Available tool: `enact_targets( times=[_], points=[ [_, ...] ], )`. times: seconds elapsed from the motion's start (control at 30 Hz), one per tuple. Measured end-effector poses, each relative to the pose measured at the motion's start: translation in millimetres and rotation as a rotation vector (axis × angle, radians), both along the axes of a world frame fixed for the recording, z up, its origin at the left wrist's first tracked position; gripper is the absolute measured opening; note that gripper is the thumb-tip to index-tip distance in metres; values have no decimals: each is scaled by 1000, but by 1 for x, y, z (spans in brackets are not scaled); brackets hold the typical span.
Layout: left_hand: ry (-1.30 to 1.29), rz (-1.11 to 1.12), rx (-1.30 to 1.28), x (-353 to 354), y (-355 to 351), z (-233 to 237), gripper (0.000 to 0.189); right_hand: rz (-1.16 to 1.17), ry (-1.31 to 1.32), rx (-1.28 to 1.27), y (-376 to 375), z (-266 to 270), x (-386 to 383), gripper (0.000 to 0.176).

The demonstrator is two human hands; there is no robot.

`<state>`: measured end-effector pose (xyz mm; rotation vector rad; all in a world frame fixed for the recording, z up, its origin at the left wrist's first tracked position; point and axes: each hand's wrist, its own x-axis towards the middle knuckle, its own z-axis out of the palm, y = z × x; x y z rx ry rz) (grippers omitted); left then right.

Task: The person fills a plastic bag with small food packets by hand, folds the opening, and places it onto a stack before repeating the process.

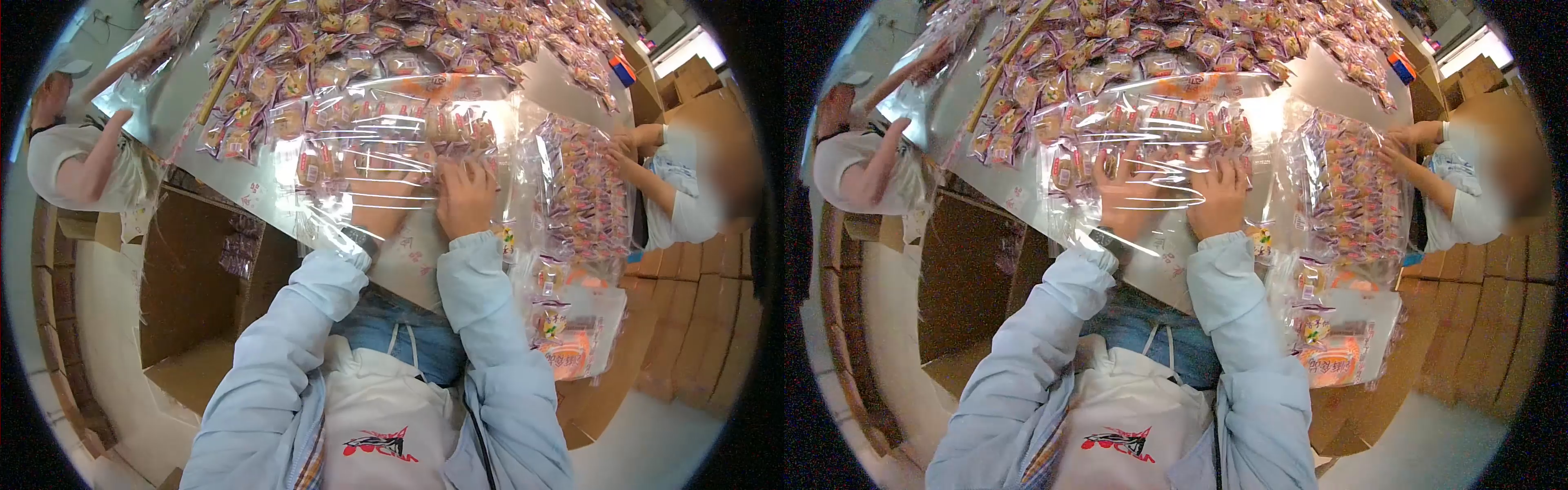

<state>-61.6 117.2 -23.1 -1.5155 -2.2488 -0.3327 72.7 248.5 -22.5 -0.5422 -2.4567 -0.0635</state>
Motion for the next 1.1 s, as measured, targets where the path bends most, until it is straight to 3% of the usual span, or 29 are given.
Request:
enact_targets(
  times=[0.13, 0.17, 0.27, 0.37, 0.47, 0.73, 0.83, 0.87, 0.97, 1.1],
  points=[
    [-157, -17, 4, 7, -2, 9, 53, 67, 20, 64, 4, -11, 6, 46],
    [-75, 1, -44, 4, 1, 9, 50, 85, 11, 62, 3, -12, 8, 47],
    [-140, -11, 5, 5, 3, 15, 55, -79, 32, -38, -5, -16, 7, 53],
    [-176, -27, 58, 4, 2, 19, 53, -117, -95, -144, -19, 11, 7, 65],
    [-160, -38, 88, 4, 2, 18, 48, -90, -49, -170, -15, -3, 9, 66],
    [-63, -140, 111, -9, -2, -10, 54, -88, 83, 6, -14, -10, -2, 39],
    [-105, -154, 171, -3, -2, 9, 56, -100, -4, 105, -18, -11, -15, 30],
    [-67, -61, 11, 0, 3, 18, 56, -114, -39, 143, -21, -12, -20, 28],
    [-150, -58, 49, 3, 9, 10, 51, -174, -101, 170, -22, -14, -30, 30],
    [-145, -75, 3, 1, 5, 18, 52, -16, -95, 74, -11, -5, -11, 43]
  ],
)
